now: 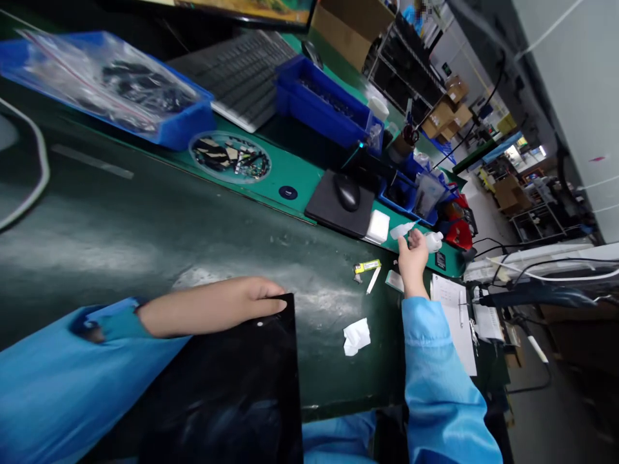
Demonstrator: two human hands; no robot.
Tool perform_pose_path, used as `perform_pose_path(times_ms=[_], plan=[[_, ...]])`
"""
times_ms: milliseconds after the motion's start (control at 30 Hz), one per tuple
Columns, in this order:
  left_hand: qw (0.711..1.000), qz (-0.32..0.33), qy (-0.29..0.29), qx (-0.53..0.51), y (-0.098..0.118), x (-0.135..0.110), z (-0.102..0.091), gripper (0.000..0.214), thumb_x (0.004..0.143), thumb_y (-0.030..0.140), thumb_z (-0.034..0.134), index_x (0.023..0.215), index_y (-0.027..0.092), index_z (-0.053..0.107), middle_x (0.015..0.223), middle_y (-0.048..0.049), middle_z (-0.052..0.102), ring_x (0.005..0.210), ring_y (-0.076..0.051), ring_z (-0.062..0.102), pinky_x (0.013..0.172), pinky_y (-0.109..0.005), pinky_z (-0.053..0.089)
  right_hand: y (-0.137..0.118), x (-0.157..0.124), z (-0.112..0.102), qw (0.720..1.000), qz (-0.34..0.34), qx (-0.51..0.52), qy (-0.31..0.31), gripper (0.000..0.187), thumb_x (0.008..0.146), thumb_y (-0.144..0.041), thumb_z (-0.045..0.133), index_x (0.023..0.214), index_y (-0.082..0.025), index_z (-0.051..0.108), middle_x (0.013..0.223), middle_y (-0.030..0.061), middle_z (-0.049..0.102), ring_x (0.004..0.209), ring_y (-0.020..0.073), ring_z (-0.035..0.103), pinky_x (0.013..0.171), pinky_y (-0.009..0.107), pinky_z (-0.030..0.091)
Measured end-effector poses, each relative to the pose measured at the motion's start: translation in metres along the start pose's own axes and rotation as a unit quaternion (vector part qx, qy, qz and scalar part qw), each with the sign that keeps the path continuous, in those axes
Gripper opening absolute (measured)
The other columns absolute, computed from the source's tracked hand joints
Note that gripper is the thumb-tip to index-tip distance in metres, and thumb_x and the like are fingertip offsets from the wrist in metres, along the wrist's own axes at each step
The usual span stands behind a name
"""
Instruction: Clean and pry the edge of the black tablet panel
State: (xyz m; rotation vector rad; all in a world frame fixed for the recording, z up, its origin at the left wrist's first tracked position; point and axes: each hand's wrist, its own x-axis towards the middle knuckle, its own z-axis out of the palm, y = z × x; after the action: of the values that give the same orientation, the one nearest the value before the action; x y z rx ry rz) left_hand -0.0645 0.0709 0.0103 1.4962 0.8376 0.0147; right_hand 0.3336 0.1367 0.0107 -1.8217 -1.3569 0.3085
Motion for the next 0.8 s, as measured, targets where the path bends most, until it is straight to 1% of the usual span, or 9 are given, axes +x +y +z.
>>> perform_pose_path(times_ms=[67, 133, 200, 300, 433, 533, 633, 733, 800], plan=[[1.000, -0.011, -0.005, 0.007, 0.000, -0.001, 0.000, 0.049, 0.089, 0.069, 0.048, 0.080, 0.022, 0.059, 0.066, 0.0017, 0.050, 0.058, -0.016, 0.045, 0.055, -0.030, 0.030, -0.012, -0.035, -0.016, 0.999, -0.021, -0.020, -0.030, 0.047, 0.098, -0.043, 0.066, 0.135, -0.014, 0.062, 0.136, 0.0173, 0.066, 0.128, 0.0284, 0.063, 0.114, 0.049, 0.047], [1.000, -0.020, -0.010, 0.011, 0.001, -0.001, 0.001, 0.050, 0.090, 0.069, 0.046, 0.083, 0.022, 0.061, 0.067, 0.0018, 0.051, 0.059, -0.016, 0.046, 0.056, -0.030, 0.031, -0.025, -0.079, -0.033, 0.990, -0.032, -0.035, -0.133, 0.033, 0.097, -0.043, 0.069, 0.118, -0.019, 0.073, 0.119, 0.0123, 0.074, 0.112, 0.0274, 0.070, 0.106, 0.047, 0.053], [1.000, -0.020, -0.015, 0.010, 0.004, -0.003, 0.002, 0.050, 0.091, 0.069, 0.045, 0.085, 0.022, 0.062, 0.069, 0.0016, 0.053, 0.062, -0.017, 0.048, 0.058, -0.030, 0.034, -0.034, -0.121, -0.047, 0.963, -0.039, -0.040, -0.263, 0.021, 0.094, -0.039, 0.076, 0.108, -0.024, 0.080, 0.109, 0.0071, 0.078, 0.104, 0.0258, 0.073, 0.100, 0.043, 0.056], [1.000, -0.005, -0.026, 0.000, 0.008, -0.006, 0.005, 0.048, 0.092, 0.067, 0.047, 0.085, 0.023, 0.062, 0.073, 0.0019, 0.057, 0.066, -0.017, 0.052, 0.062, -0.029, 0.037, -0.038, -0.166, -0.058, 0.937, -0.046, -0.046, -0.342, 0.017, 0.096, -0.033, 0.075, 0.111, -0.029, 0.081, 0.116, 0.0064, 0.075, 0.113, 0.0260, 0.069, 0.103, 0.044, 0.054], [0.999, -0.006, -0.035, 0.001, 0.017, -0.011, 0.008, 0.043, 0.092, 0.064, 0.051, 0.088, 0.023, 0.065, 0.074, 0.0023, 0.058, 0.067, -0.017, 0.053, 0.062, -0.028, 0.038, -0.036, -0.187, -0.061, 0.930, -0.052, -0.077, -0.355, 0.020, 0.094, -0.029, 0.079, 0.114, -0.029, 0.080, 0.123, 0.0088, 0.069, 0.124, 0.0305, 0.060, 0.110, 0.052, 0.045], [1.000, -0.004, -0.029, 0.010, 0.025, -0.017, 0.008, 0.040, 0.092, 0.060, 0.052, 0.089, 0.023, 0.066, 0.072, 0.0024, 0.057, 0.064, -0.016, 0.051, 0.060, -0.027, 0.037, -0.040, -0.188, -0.062, 0.918, -0.068, -0.106, -0.376, 0.005, 0.095, -0.027, 0.078, 0.100, -0.027, 0.078, 0.115, 0.0077, 0.069, 0.119, 0.0308, 0.060, 0.107, 0.055, 0.044], [0.999, 0.009, -0.023, 0.024, 0.032, -0.022, 0.008, 0.036, 0.092, 0.055, 0.052, 0.089, 0.024, 0.068, 0.070, 0.0022, 0.059, 0.063, -0.016, 0.052, 0.058, -0.028, 0.037, -0.051, -0.187, -0.058, 0.925, -0.038, -0.066, -0.373, 0.012, 0.099, -0.033, 0.074, 0.091, -0.023, 0.073, 0.108, 0.0071, 0.072, 0.108, 0.0276, 0.066, 0.099, 0.049, 0.050], [0.999, 0.019, -0.018, 0.032, 0.035, -0.026, 0.007, 0.032, 0.093, 0.050, 0.052, 0.090, 0.024, 0.070, 0.069, 0.0021, 0.061, 0.061, -0.017, 0.054, 0.057, -0.028, 0.036, -0.068, -0.189, -0.047, 0.950, 0.043, 0.041, -0.307, 0.021, 0.098, -0.041, 0.076, 0.093, -0.021, 0.071, 0.092, 0.0058, 0.075, 0.083, 0.0220, 0.071, 0.077, 0.036, 0.057], [0.999, 0.024, -0.011, 0.031, 0.035, -0.026, 0.006, 0.029, 0.093, 0.046, 0.052, 0.087, 0.023, 0.068, 0.069, 0.0024, 0.062, 0.062, -0.017, 0.055, 0.058, -0.028, 0.037, -0.082, -0.190, -0.035, 0.958, 0.065, 0.095, -0.263, 0.024, 0.094, -0.042, 0.079, 0.102, -0.021, 0.073, 0.084, 0.0040, 0.074, 0.073, 0.0195, 0.070, 0.065, 0.031, 0.056]])
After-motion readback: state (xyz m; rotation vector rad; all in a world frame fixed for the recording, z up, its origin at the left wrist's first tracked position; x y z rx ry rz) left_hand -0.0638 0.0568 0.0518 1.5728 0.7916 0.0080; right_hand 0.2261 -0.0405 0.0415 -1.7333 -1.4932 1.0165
